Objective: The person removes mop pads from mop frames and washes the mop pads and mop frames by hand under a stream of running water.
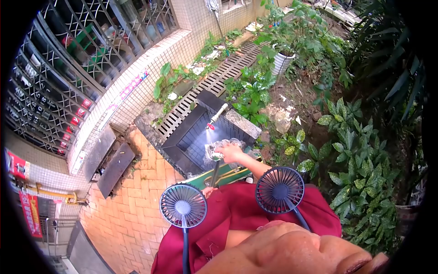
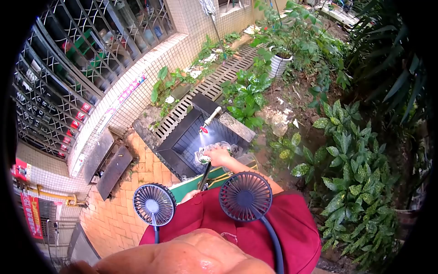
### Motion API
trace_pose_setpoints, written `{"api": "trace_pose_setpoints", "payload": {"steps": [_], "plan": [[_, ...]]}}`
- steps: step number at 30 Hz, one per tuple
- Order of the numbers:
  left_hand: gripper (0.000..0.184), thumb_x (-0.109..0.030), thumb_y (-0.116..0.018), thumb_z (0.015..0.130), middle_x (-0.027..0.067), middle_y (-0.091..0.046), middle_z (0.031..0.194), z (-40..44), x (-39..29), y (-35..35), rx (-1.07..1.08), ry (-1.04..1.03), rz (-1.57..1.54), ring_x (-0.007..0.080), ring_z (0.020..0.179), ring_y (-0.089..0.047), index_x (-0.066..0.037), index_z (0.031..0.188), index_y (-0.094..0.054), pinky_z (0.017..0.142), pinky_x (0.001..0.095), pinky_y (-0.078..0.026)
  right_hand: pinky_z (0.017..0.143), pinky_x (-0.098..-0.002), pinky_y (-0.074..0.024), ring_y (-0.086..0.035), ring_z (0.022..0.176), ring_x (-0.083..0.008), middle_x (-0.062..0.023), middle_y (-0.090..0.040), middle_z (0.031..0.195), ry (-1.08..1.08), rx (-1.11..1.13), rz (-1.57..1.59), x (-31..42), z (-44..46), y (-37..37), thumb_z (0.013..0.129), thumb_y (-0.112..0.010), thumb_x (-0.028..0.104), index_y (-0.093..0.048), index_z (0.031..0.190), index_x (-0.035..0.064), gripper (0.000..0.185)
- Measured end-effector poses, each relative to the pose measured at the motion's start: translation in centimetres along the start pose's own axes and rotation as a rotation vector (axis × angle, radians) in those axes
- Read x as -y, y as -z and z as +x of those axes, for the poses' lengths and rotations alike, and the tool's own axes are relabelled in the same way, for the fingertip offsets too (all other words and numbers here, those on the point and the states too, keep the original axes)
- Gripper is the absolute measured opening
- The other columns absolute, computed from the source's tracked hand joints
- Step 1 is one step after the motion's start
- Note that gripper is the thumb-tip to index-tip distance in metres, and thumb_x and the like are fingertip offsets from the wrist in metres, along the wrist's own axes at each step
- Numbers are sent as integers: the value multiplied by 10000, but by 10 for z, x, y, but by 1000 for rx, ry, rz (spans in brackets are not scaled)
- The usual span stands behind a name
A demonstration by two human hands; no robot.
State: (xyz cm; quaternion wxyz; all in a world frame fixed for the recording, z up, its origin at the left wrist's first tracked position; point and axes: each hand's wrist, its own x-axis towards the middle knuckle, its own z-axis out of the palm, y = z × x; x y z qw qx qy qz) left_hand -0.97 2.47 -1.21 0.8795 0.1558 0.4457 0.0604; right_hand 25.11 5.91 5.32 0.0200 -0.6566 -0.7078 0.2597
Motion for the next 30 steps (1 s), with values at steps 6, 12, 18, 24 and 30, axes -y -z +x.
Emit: {"api": "trace_pose_setpoints", "payload": {"steps": [6, 12, 18, 24, 30], "plan": [[280, -217, -476, 899, 33, -619, 907, -2, 3, -2, 23, -31, -1, 111, 713, -576, -4, 1057, -567, 629, 229, -464, 896, -483, -337, -531, 1038, -278, -66, -616, 1021, 100, -55, -46, 18, -15, -31, 698, -585, 159, -577, 1106, 256, 420], [278, -217, -477, 899, 31, -618, 898, -5, 9, -2, 53, -62, -7, 110, 703, -574, -5, 1054, -568, 620, 227, -463, 884, -504, -330, -551, 1002, -278, -59, -629, 944, 136, 2, -177, 29, -16, -32, 698, -602, 176, -595, 1045, 244, 354], [275, -216, -477, 899, 28, -618, 889, 0, 11, -2, 71, -83, -17, 109, 692, -573, -6, 1050, -569, 612, 225, -461, 878, -519, -333, -557, 994, -271, -58, -628, 951, 184, 1, -233, 25, -7, -24, 700, -610, 176, -606, 1021, 242, 328], [272, -216, -478, 899, 25, -618, 881, 15, 1, -7, 76, -75, -37, 107, 682, -572, -7, 1046, -570, 604, 223, -460, 863, -518, -342, -562, 979, -270, -52, -630, 935, 203, -45, -301, 9, 9, -41, 698, -590, 183, -610, 1000, 245, 309], [269, -216, -479, 899, 22, -618, 872, 26, -10, -5, 95, -50, -80, 106, 671, -570, -7, 1043, -571, 595, 221, -458, 824, -473, -381, -603, 915, -263, -43, -646, 872, 240, -21, -255, 11, 31, -21, 660, -607, 202, -634, 963, 266, 311]]}}
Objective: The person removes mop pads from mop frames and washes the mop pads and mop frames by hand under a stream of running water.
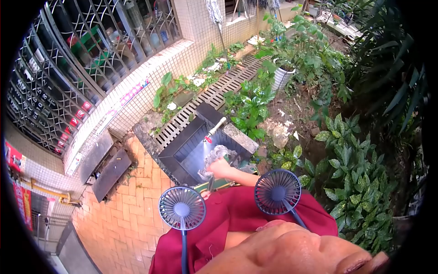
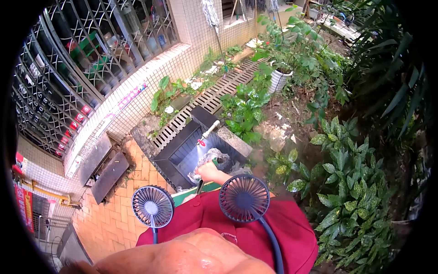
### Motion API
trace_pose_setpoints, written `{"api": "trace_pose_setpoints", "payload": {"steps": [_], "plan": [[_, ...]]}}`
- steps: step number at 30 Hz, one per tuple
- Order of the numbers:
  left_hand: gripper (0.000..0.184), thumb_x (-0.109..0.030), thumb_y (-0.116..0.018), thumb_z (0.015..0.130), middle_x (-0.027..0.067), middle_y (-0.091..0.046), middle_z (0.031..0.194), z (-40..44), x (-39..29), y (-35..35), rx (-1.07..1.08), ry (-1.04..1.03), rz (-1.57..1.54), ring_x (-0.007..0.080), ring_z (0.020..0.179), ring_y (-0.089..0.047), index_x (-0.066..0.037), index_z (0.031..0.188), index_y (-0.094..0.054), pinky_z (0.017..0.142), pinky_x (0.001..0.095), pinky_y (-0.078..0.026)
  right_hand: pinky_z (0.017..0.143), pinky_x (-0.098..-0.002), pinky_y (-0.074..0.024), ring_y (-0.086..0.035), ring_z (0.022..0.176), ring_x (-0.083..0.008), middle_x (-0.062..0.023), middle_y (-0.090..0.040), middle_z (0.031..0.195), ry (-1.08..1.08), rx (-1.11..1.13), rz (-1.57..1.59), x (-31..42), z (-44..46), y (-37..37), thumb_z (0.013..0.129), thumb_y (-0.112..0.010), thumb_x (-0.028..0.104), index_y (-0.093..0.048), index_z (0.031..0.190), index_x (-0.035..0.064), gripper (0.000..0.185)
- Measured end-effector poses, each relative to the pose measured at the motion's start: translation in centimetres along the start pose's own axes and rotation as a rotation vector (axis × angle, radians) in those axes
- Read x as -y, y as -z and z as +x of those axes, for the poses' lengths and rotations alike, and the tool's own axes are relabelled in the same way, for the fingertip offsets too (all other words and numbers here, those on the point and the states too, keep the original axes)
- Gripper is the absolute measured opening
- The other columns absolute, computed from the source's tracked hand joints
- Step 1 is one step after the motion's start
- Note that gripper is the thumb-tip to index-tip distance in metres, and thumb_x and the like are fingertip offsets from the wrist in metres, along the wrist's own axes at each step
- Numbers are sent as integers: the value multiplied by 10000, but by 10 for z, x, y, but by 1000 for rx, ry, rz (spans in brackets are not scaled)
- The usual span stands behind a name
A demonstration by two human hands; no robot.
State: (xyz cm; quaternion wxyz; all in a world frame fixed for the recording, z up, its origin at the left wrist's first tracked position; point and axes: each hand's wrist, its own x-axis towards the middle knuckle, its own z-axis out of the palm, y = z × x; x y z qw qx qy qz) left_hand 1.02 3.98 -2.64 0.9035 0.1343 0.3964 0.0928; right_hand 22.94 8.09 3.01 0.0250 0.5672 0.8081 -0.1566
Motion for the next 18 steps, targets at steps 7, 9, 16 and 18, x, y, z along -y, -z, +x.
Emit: {"api": "trace_pose_setpoints", "payload": {"steps": [7, 9, 16, 18], "plan": [[266, -215, -479, 898, 19, -617, 862, 8, -1, 7, 64, 8, -56, 105, 659, -569, -8, 1038, -572, 585, 219, -457, 710, -375, -486, -636, 867, -222, -38, -666, 894, -71, -63, 95, -39, 44, 60, 652, -599, 201, -649, 1002, 274, 361], [265, -215, -480, 898, 18, -617, 859, 10, -1, 9, 112, -2, -88, 104, 656, -568, -9, 1037, -572, 582, 218, -456, 743, -369, -485, -624, 909, -230, -52, -655, 958, -130, -5, 143, -51, 50, 82, 658, -598, 180, -648, 1013, 259, 367], [221, -214, -490, 894, -22, -572, 724, -3, -7, -6, 132, 43, -183, 86, 591, -547, -23, 979, -560, 519, 197, -427, 744, -378, -482, -629, 873, -254, -61, -658, 936, -164, -24, 149, -73, 45, 73, 676, -584, 185, -647, 999, 282, 343], [220, -215, -490, 894, -21, -571, 725, -4, -11, -7, 95, 53, -141, 85, 590, -546, -23, 978, -559, 518, 196, -426, 731, -379, -484, -629, 872, -247, -59, -659, 933, -117, -9, 97, -62, 36, 61, 667, -583, 178, -646, 995, 281, 349]]}}
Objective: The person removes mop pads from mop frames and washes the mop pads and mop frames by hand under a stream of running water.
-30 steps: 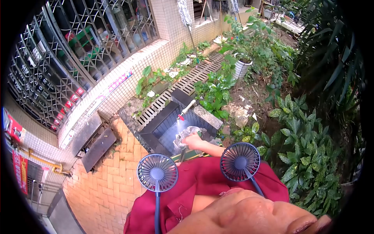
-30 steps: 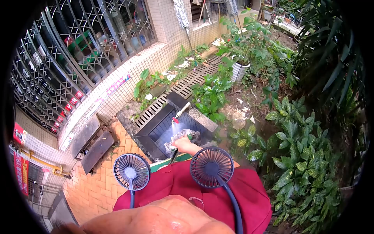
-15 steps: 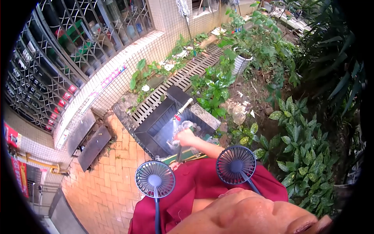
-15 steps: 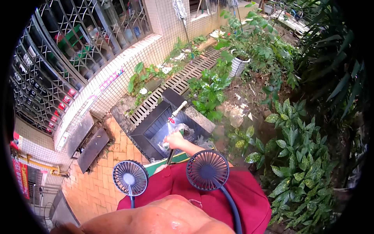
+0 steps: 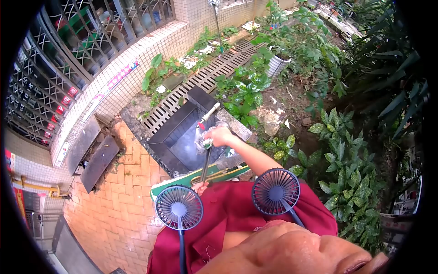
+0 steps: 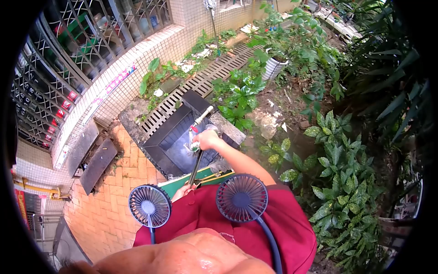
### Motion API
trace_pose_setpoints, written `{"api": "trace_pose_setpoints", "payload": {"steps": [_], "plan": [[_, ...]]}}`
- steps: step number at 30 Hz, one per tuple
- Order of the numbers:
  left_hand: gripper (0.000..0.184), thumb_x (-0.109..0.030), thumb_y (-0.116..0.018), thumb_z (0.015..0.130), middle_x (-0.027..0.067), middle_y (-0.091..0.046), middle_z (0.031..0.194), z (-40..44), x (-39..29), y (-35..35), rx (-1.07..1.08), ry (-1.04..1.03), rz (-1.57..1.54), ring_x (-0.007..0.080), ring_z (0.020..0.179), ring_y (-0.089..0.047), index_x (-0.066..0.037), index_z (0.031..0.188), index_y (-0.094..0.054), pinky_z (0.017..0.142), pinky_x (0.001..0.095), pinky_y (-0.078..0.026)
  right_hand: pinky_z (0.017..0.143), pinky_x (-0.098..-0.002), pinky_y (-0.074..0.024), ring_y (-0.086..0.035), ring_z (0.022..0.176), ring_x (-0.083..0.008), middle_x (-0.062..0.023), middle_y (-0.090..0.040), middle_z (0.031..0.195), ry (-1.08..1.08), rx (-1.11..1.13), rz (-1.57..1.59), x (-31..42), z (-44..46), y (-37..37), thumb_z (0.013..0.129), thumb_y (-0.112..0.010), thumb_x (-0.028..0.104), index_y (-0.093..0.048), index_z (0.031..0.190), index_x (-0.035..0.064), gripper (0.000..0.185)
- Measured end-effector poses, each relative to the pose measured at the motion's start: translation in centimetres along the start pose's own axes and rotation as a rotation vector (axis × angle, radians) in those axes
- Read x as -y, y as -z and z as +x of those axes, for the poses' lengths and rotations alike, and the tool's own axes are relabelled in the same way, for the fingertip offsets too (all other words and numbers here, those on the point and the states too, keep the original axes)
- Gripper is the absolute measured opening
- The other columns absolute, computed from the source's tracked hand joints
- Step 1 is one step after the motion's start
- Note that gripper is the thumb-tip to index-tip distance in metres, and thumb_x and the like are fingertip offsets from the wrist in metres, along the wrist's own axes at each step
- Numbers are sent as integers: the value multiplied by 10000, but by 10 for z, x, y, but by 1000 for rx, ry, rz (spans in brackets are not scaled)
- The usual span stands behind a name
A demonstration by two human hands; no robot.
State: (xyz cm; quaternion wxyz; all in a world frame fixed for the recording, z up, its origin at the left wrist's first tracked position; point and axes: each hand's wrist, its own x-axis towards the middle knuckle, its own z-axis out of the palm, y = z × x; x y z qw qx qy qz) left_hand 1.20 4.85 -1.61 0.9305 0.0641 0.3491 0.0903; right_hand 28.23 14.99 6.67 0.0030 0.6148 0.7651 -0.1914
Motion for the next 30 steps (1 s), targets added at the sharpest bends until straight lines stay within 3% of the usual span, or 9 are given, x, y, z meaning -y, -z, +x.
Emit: {"api": "trace_pose_setpoints", "payload": {"steps": [6, 14, 21, 26, 30], "plan": [[218, -215, -491, 893, -20, -570, 730, -2, -11, 0, -55, 44, 66, 84, 588, -543, -24, 975, -558, 515, 194, -423, 850, -438, -408, -591, 985, -236, -56, -635, 1035, 9, 159, 27, 44, -27, -22, 649, -595, 183, -601, 1086, 258, 443], [216, -215, -493, 893, -18, -569, 736, -1, -17, -3, -87, 74, 123, 81, 585, -538, -25, 971, -556, 512, 190, -418, 767, -381, -475, -610, 931, -263, -76, -650, 971, -82, 92, 113, 30, -10, -5, 627, -614, 191, -613, 1074, 259, 452], [213, -216, -494, 893, -17, -568, 741, -4, -12, -6, -118, 73, 140, 79, 582, -534, -26, 968, -554, 509, 187, -414, 766, -419, -475, -605, 908, -298, -104, -647, 932, -205, -55, 271, 15, -1, -5, 659, -578, 168, -619, 1043, 232, 392], [212, -216, -495, 892, -16, -567, 744, -3, -11, -11, -134, 74, 148, 78, 581, -531, -26, 966, -553, 507, 184, -411, 775, -406, -468, -601, 914, -296, -112, -640, 946, -196, -64, 232, 27, -16, -16, 683, -568, 170, -604, 1049, 232, 373], [210, -216, -495, 892, -15, -566, 747, -6, -9, -14, -149, 76, 166, 77, 579, -529, -27, 964, -552, 506, 182, -408, 871, -435, -405, -543, 1040, -284, -57, -600, 1060, -151, 12, 147, 39, -34, -42, 643, -594, 160, -573, 1094, 265, 463]]}}
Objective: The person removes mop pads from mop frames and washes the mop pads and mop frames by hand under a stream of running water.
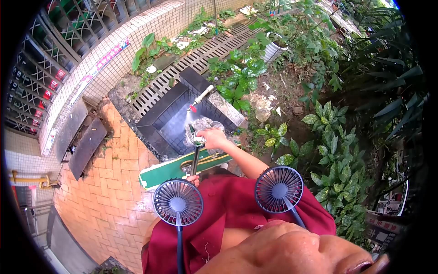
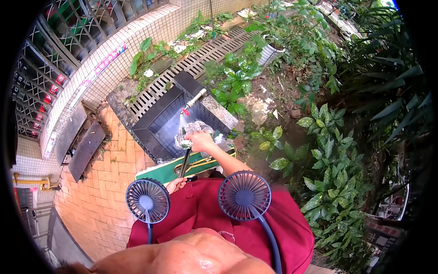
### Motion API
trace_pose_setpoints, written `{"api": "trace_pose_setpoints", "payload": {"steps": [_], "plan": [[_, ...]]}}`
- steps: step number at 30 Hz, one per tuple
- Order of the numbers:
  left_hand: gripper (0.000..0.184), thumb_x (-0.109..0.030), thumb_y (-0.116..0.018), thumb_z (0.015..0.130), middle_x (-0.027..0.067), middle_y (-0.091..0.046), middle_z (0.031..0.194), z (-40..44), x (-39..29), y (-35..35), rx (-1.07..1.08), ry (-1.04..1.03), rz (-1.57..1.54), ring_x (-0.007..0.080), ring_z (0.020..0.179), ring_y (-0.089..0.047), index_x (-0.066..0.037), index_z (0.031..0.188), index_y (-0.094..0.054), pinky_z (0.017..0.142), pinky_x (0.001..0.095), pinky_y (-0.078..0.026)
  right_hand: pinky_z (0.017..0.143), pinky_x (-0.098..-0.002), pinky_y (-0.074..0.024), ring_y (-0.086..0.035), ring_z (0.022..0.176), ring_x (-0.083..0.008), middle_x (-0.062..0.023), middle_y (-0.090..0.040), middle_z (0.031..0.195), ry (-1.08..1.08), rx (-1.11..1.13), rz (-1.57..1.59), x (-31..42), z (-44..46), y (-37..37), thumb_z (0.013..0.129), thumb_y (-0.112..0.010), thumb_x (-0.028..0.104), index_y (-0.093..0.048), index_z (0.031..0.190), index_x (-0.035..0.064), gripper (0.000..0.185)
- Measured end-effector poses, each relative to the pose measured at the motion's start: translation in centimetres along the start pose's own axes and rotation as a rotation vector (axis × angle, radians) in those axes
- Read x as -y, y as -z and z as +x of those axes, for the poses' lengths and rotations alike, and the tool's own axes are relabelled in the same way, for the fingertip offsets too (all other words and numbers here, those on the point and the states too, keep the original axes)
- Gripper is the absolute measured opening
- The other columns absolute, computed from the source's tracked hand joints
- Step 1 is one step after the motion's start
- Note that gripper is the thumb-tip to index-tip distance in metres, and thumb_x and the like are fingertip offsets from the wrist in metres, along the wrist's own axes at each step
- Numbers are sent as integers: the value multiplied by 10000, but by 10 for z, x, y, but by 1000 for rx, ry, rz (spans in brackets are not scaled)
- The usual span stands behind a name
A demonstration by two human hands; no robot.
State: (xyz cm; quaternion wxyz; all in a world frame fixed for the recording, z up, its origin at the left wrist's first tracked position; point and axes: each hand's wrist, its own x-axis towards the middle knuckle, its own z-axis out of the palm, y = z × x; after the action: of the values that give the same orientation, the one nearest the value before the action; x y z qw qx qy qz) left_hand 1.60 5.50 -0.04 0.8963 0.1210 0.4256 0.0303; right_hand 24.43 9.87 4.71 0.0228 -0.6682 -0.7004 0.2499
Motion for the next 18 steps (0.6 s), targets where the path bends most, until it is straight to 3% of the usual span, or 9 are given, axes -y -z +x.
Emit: {"api": "trace_pose_setpoints", "payload": {"steps": [4, 6, 11, 14, 18], "plan": [[209, -216, -496, 892, -14, -565, 750, -10, 16, 1, -37, -3, 27, 76, 578, -526, -27, 962, -551, 504, 180, -406, 899, -434, -389, -522, 1065, -283, -61, -576, 1097, -42, 73, 36, -7, -21, -29, 625, -636, 207, -545, 1126, 257, 512], [209, -216, -496, 892, -13, -565, 752, -16, 26, -4, -67, 6, 46, 75, 577, -525, -28, 961, -551, 504, 180, -405, 893, -448, -382, -525, 1049, -288, -62, -576, 1075, -17, 7, -8, -8, -36, -42, 626, -639, 208, -539, 1118, 254, 505], [207, -217, -497, 891, -12, -564, 755, -18, 48, -5, -162, 49, 24, 74, 575, -522, -28, 959, -549, 502, 177, -402, 874, -451, -341, -468, 1064, -277, -43, -544, 1081, 39, -29, 73, -15, -78, -83, 622, -599, 105, -520, 1113, 241, 516], [167, -198, -507, 890, -2, -531, 748, 0, 66, 7, -180, 29, -73, 55, 512, -413, -39, 937, -528, 439, 177, -331, 887, -438, -321, -451, 1074, -278, -42, -527, 1087, 62, 29, 58, -18, -101, -105, 608, -605, 86, -496, 1129, 238, 553], [130, -144, -515, 887, -16, -473, 685, 5, 78, 14, -129, 75, -150, 48, 507, -388, -25, 941, -515, 422, 188, -295, 892, -433, -309, -447, 1071, -277, -42, -512, 1094, 28, 25, 79, -27, -128, -143, 606, -606, 70, -471, 1145, 236, 580]]}}
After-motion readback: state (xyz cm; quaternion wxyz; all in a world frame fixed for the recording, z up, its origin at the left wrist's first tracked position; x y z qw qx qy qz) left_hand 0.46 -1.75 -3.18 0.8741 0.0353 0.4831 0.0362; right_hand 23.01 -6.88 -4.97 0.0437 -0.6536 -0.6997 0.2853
